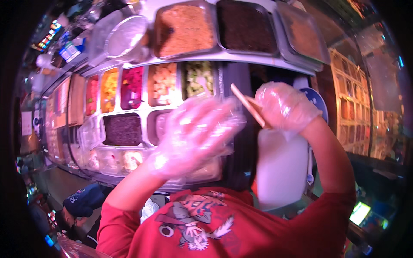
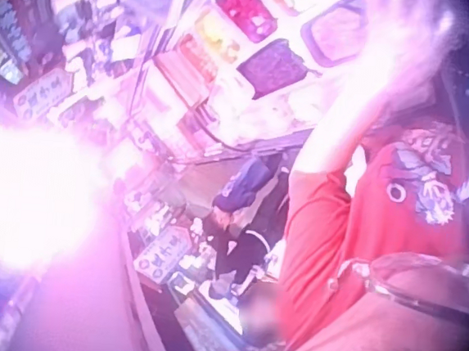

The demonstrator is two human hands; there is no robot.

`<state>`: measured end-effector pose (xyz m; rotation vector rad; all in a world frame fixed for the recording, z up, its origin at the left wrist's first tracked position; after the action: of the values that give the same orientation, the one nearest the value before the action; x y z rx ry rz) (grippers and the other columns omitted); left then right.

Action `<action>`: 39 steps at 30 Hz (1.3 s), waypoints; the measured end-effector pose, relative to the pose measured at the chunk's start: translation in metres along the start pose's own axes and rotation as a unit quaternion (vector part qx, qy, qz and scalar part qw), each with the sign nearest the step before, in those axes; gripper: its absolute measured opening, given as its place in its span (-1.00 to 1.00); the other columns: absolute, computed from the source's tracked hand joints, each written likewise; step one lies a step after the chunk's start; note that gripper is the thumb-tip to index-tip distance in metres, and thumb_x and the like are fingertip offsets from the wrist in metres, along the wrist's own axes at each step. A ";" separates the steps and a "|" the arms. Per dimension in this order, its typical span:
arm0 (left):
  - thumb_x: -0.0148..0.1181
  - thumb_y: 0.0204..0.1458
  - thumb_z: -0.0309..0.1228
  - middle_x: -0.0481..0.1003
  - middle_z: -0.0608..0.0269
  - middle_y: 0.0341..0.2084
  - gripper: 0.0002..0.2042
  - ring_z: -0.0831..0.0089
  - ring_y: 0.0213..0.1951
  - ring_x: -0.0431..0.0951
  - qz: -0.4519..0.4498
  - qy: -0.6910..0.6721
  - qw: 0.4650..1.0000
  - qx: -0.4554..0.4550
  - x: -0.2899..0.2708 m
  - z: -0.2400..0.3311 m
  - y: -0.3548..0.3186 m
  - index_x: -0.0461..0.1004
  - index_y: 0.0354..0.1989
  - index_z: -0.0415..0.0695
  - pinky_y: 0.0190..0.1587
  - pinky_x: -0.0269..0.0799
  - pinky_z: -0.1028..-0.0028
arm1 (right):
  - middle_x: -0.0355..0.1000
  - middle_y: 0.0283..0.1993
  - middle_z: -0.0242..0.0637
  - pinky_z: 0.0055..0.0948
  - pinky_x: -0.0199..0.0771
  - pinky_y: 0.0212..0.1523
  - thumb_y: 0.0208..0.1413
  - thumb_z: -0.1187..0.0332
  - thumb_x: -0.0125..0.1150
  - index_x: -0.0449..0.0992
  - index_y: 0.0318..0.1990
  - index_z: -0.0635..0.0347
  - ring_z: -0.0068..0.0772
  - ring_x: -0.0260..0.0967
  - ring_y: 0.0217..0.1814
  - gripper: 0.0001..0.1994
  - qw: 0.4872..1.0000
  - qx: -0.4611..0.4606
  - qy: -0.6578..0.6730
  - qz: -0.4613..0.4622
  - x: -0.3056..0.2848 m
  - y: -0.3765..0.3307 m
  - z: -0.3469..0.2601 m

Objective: The person assembles a street food snack by scooping a dark grain base into a plastic bag, adding diced mango, and sealing it. They then prepare a second item by scooping a white paste into a bag, adding a brown powder, and sealing it. The person hands the finished items to customers at a night market stall.

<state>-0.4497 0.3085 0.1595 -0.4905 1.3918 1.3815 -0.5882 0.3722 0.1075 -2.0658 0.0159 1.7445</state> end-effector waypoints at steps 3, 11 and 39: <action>0.22 -0.10 -0.35 0.48 0.23 -0.04 -0.45 0.26 0.01 0.47 0.112 0.010 0.992 0.057 -0.016 -0.015 0.014 0.42 0.17 -0.11 0.12 0.36 0.12 | 0.51 -0.32 -0.11 -0.20 0.51 -0.19 -0.11 0.43 0.33 0.57 -0.35 0.15 0.04 0.48 -0.21 -0.88 0.982 -0.074 0.145 0.097 -0.053 0.013 -0.054; 0.05 -0.01 -0.39 0.41 0.23 -0.41 -0.80 0.28 -0.32 0.47 -0.085 0.137 0.982 0.104 -0.064 -0.102 -0.008 0.39 -0.20 -0.15 -0.21 0.43 0.27 | 0.17 -0.44 -0.56 -0.58 0.24 -0.35 0.03 0.42 0.32 0.33 -0.39 0.12 -0.73 0.15 -0.34 -0.80 0.929 -0.077 0.318 0.174 -0.150 0.124 -0.061; 0.27 -0.16 -0.41 0.61 0.21 -0.26 -0.62 0.52 -0.26 0.54 -0.354 -0.283 0.867 -0.205 -0.021 -0.379 0.000 0.64 -0.09 -0.22 -0.09 0.44 0.50 | 0.51 -0.31 -0.13 -0.14 0.48 -0.15 -0.03 0.36 0.31 0.54 -0.32 0.11 0.04 0.47 -0.19 -0.87 0.860 -0.145 0.096 0.481 -0.154 0.383 -0.072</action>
<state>-0.5872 -0.0376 0.0884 -0.7107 0.3524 1.0595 -0.6601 -0.0389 0.1394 -2.6935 1.0795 2.1226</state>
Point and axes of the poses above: each hand's wrist, its own y-axis towards the middle knuckle, its own x-axis out of the palm, z = x × y, the point moved 10 cm from there along y, towards the middle knuckle
